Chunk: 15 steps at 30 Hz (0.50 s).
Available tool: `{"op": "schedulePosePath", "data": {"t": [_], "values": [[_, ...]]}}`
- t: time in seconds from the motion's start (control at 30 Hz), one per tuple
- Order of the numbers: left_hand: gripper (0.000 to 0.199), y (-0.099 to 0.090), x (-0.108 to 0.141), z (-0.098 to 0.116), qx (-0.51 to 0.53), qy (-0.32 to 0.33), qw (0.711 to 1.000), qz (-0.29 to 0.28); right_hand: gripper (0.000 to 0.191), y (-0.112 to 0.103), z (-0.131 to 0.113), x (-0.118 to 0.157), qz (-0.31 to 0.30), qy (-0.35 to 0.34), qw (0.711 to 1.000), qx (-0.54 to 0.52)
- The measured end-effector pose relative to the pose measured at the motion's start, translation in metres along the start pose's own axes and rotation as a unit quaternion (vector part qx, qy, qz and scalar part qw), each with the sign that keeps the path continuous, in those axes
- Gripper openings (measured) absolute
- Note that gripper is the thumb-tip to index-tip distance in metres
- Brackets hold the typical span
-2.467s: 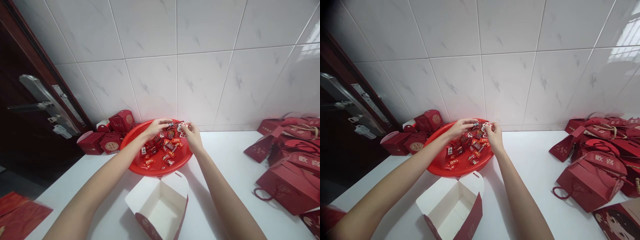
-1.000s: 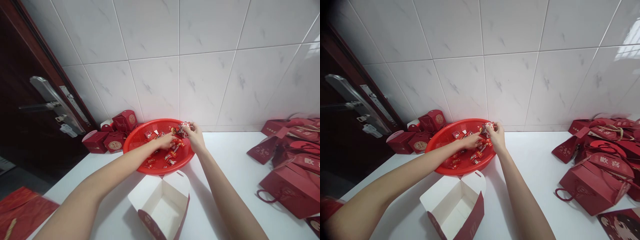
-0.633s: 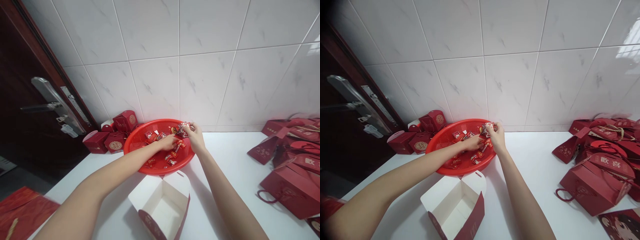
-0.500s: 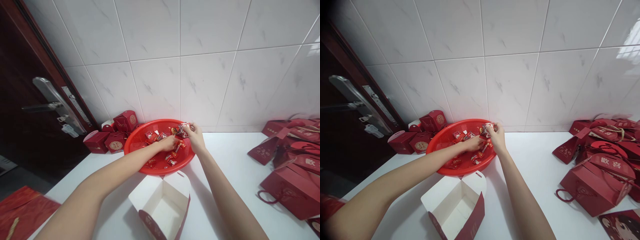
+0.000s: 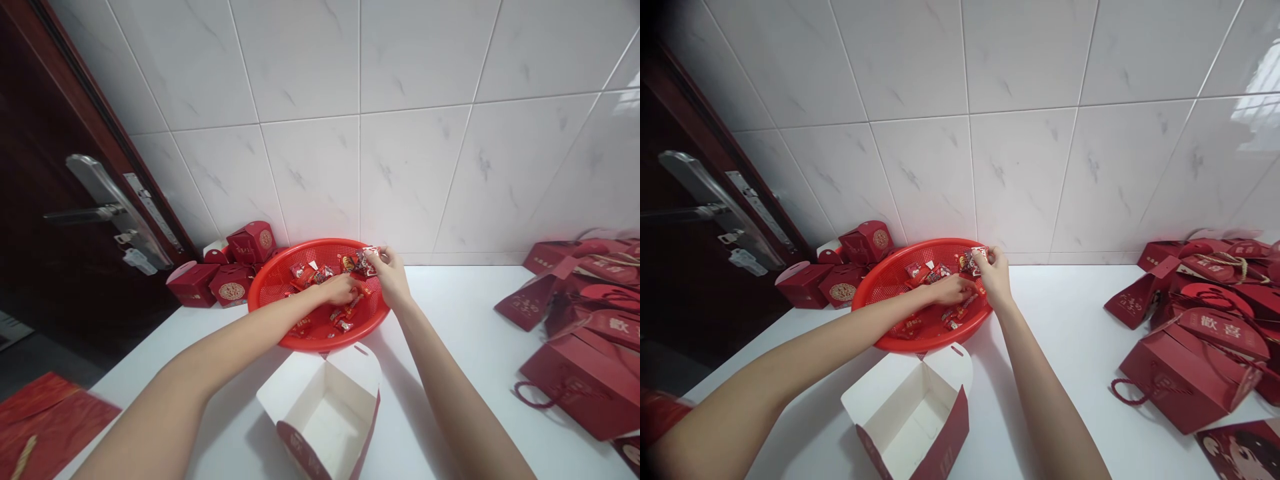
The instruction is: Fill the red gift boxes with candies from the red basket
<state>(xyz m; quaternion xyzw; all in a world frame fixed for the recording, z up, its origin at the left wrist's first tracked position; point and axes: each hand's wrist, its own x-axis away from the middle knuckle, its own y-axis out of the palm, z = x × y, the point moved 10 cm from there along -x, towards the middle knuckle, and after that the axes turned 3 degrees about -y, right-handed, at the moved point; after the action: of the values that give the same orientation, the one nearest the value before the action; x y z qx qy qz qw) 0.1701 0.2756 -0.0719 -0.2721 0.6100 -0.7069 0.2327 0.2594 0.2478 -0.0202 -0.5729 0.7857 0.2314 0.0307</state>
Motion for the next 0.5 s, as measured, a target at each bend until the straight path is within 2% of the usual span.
{"op": "schedulePosePath", "data": {"t": [0.2, 0.5], "values": [[0.028, 0.006, 0.000, -0.015, -0.005, -0.056, 0.998, -0.021, 0.037, 0.000, 0.002, -0.001, -0.008, 0.002, 1.000, 0.001], [0.037, 0.013, 0.002, -0.020, -0.017, -0.091, 0.994, -0.059, 0.035, 0.002, -0.001, 0.000, -0.009, -0.010, 1.000, 0.004]]}}
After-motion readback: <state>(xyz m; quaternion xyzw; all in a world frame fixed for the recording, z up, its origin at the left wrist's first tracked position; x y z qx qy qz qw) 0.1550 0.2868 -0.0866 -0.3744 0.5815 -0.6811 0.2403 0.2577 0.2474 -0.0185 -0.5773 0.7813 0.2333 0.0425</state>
